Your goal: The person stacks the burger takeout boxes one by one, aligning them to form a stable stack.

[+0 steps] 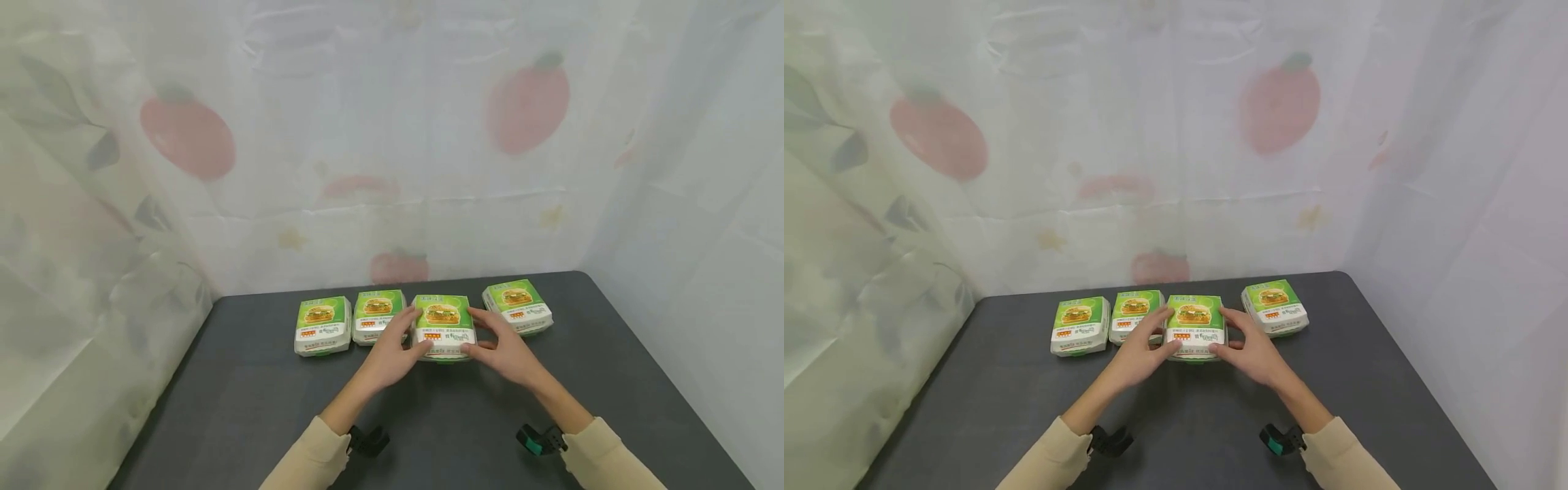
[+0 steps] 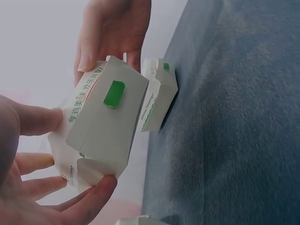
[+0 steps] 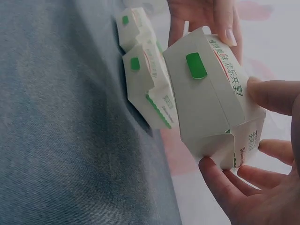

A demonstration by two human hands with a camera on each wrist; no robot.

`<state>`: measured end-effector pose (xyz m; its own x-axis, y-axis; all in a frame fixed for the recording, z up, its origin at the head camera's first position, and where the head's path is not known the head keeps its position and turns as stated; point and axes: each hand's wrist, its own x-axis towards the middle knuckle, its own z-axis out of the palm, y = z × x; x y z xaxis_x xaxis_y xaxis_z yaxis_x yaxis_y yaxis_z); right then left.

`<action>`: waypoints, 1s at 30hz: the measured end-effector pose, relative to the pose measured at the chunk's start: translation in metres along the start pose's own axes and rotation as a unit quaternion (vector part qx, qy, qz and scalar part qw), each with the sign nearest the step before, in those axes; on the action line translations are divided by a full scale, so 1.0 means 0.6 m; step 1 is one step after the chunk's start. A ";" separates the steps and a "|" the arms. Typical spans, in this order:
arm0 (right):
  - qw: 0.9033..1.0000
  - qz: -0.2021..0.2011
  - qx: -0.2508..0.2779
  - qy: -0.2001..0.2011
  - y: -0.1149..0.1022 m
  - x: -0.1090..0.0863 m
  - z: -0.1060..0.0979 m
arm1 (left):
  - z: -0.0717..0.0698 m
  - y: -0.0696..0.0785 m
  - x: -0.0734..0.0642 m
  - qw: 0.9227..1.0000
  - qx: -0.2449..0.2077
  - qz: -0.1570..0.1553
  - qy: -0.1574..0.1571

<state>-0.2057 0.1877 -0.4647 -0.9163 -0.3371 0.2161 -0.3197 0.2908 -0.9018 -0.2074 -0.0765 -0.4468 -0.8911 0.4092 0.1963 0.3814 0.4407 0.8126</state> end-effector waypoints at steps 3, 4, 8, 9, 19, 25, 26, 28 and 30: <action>1.000 -0.006 0.004 -0.010 -0.002 -0.007 0.003 | -0.002 0.001 -0.012 1.000 0.001 0.005 -0.007; 1.000 -0.004 0.006 -0.010 -0.003 -0.010 0.004 | -0.002 0.000 -0.016 1.000 0.001 0.007 -0.008; 1.000 0.002 0.011 -0.014 -0.007 -0.023 0.009 | 0.000 -0.004 -0.033 1.000 -0.002 0.008 -0.009; 1.000 0.003 0.011 -0.015 -0.007 -0.026 0.011 | 0.001 -0.005 -0.037 1.000 -0.003 0.006 -0.010; 0.999 0.034 0.020 -0.027 -0.001 -0.048 0.031 | 0.012 -0.024 -0.075 0.999 -0.039 -0.018 -0.007; 0.998 0.046 0.015 -0.041 0.004 -0.057 0.040 | 0.018 -0.037 -0.090 0.996 -0.077 -0.037 -0.010; 0.998 0.046 0.015 -0.044 0.004 -0.058 0.042 | 0.019 -0.039 -0.093 0.996 -0.081 -0.040 -0.011; 0.997 0.051 0.016 -0.051 0.005 -0.062 0.045 | 0.021 -0.042 -0.098 0.995 -0.088 -0.043 -0.012; 0.997 0.050 0.017 -0.060 0.006 -0.065 0.048 | 0.022 -0.045 -0.103 0.995 -0.090 -0.047 -0.015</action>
<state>-0.1642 0.1761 -0.4870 -0.9072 -0.4132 0.0796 -0.2176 0.2987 -0.9292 -0.1593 -0.1032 -0.4878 -0.9122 0.3971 0.1011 0.2446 0.3296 0.9119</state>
